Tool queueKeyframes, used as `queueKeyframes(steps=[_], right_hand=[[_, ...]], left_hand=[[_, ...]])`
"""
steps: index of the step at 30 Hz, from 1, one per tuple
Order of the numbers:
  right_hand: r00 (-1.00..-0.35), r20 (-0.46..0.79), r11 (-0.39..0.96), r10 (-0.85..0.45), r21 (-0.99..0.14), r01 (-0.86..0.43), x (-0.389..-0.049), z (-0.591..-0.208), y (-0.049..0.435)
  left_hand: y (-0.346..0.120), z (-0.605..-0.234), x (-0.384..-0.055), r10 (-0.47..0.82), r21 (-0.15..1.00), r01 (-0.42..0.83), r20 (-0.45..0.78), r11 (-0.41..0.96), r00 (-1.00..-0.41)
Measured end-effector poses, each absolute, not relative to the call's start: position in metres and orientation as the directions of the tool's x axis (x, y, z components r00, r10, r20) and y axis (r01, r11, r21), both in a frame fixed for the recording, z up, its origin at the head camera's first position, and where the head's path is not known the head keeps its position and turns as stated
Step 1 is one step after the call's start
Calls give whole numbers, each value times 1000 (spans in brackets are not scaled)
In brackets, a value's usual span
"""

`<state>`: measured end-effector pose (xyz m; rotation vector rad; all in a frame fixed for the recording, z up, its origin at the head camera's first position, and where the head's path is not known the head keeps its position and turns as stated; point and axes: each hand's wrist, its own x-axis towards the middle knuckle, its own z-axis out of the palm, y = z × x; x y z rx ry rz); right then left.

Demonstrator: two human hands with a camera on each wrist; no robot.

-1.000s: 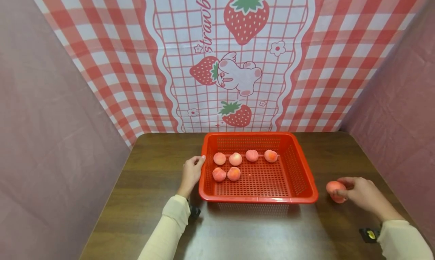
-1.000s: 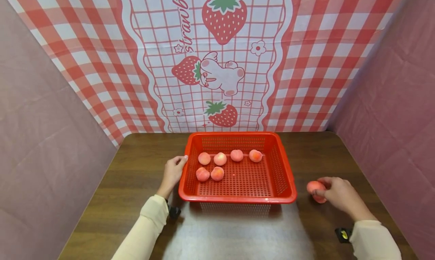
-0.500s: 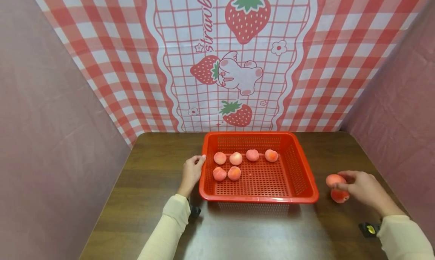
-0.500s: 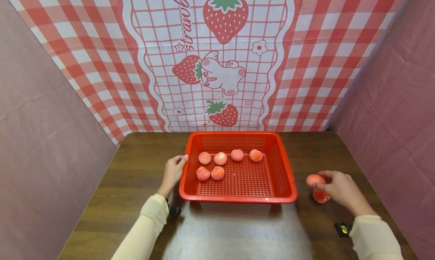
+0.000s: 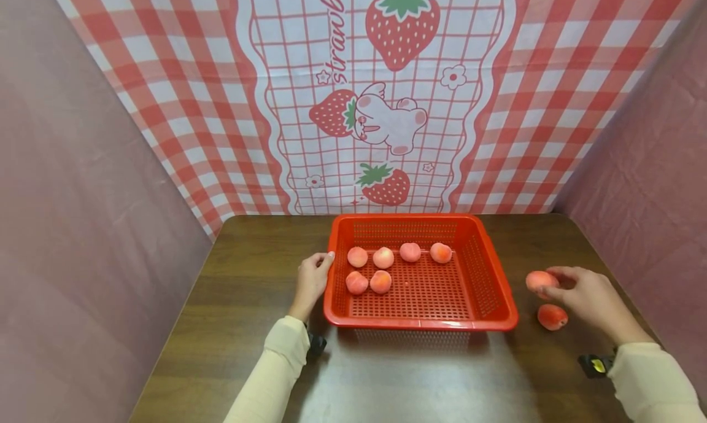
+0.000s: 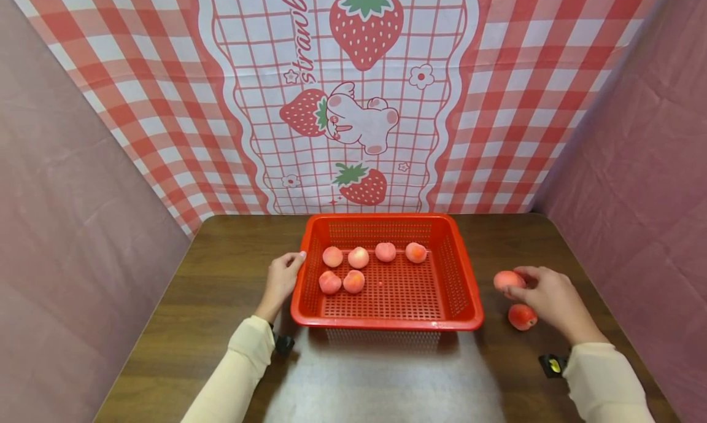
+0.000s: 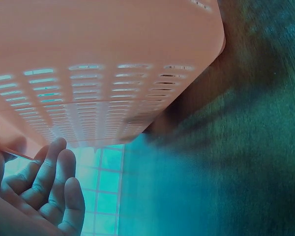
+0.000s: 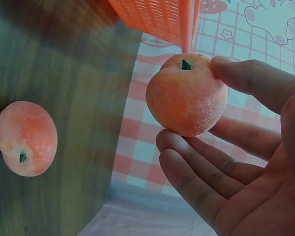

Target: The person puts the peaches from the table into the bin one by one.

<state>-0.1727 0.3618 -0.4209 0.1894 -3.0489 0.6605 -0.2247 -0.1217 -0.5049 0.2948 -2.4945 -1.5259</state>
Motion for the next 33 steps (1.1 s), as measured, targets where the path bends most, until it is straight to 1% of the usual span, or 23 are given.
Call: queueKeyframes(steps=[4,12,19,24,33], right_hand=[[-992,62,903,-111,-410,-126,-175,-419,358],[-988,106,893,-108,-427,-144,-180,-416,354],[-968,228,887,-108,-417,-197,-184,-413,349],[-969,221,881,-112,-430,-200,-186,-407,344],[-971,194,868,-142,-447,-216,-192,-400,327]], left_hand=[[-122,-505,-225,-270,890,-49,85,452,-959],[-122,-505,-224,-277,889,-62,74,454,-958],[-122,-504,-224,-276,885,-59,81,462,-958],[-122,-502,-224,-271,885,-48,90,464,-958],[-122,-504,-225,-274,885,-73,63,459,-960]])
